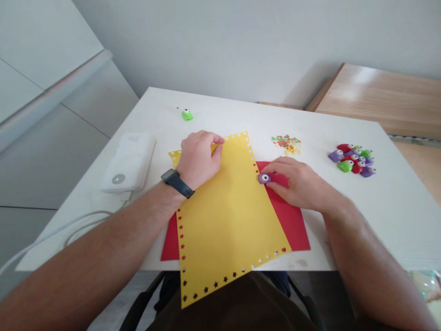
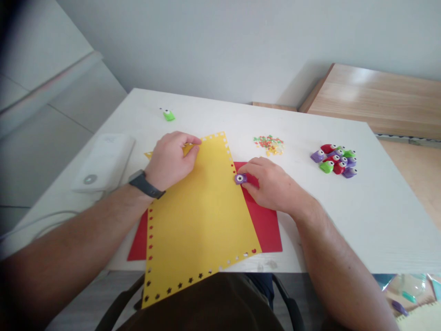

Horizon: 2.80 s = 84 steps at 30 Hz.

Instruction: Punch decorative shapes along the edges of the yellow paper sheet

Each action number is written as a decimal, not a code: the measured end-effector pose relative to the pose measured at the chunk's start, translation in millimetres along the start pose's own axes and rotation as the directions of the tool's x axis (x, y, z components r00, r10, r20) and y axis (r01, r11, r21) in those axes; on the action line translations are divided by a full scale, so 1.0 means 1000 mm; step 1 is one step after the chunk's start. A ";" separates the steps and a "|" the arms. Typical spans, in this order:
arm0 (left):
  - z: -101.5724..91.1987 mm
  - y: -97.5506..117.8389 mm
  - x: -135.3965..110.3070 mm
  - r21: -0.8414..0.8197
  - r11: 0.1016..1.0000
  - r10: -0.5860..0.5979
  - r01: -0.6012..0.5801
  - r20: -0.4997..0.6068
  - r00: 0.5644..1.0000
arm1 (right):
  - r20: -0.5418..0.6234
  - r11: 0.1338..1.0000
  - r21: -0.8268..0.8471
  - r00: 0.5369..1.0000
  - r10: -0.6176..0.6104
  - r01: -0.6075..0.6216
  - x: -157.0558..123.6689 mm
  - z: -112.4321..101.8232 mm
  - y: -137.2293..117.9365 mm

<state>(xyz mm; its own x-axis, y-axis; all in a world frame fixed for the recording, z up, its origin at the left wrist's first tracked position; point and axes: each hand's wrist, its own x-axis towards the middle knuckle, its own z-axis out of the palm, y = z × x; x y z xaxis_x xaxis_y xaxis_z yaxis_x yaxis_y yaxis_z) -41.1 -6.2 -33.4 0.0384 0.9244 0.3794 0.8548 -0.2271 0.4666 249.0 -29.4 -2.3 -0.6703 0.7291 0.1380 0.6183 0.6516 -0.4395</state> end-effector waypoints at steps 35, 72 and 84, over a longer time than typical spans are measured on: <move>-0.001 0.008 -0.009 0.055 0.989 0.133 -0.134 0.032 0.991 | 0.071 0.999 0.034 0.997 0.039 -0.042 -0.001 -0.008 -0.009; -0.006 0.028 -0.027 -0.094 0.908 0.407 -0.407 0.422 0.810 | 0.114 0.998 0.027 0.992 0.059 -0.063 -0.003 -0.008 -0.008; -0.006 0.027 -0.028 -0.108 0.904 0.419 -0.413 0.408 0.811 | 0.116 0.997 0.021 0.990 0.075 -0.078 -0.004 -0.008 -0.010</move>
<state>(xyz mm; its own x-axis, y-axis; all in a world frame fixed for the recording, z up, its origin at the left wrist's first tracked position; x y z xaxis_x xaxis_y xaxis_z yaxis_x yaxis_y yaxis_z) -21.7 -39.8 -26.5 0.6009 0.7795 0.1770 0.7013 -0.6204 0.3512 248.7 -36.9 9.1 -0.6649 0.7469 0.0005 0.6603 0.5881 -0.4671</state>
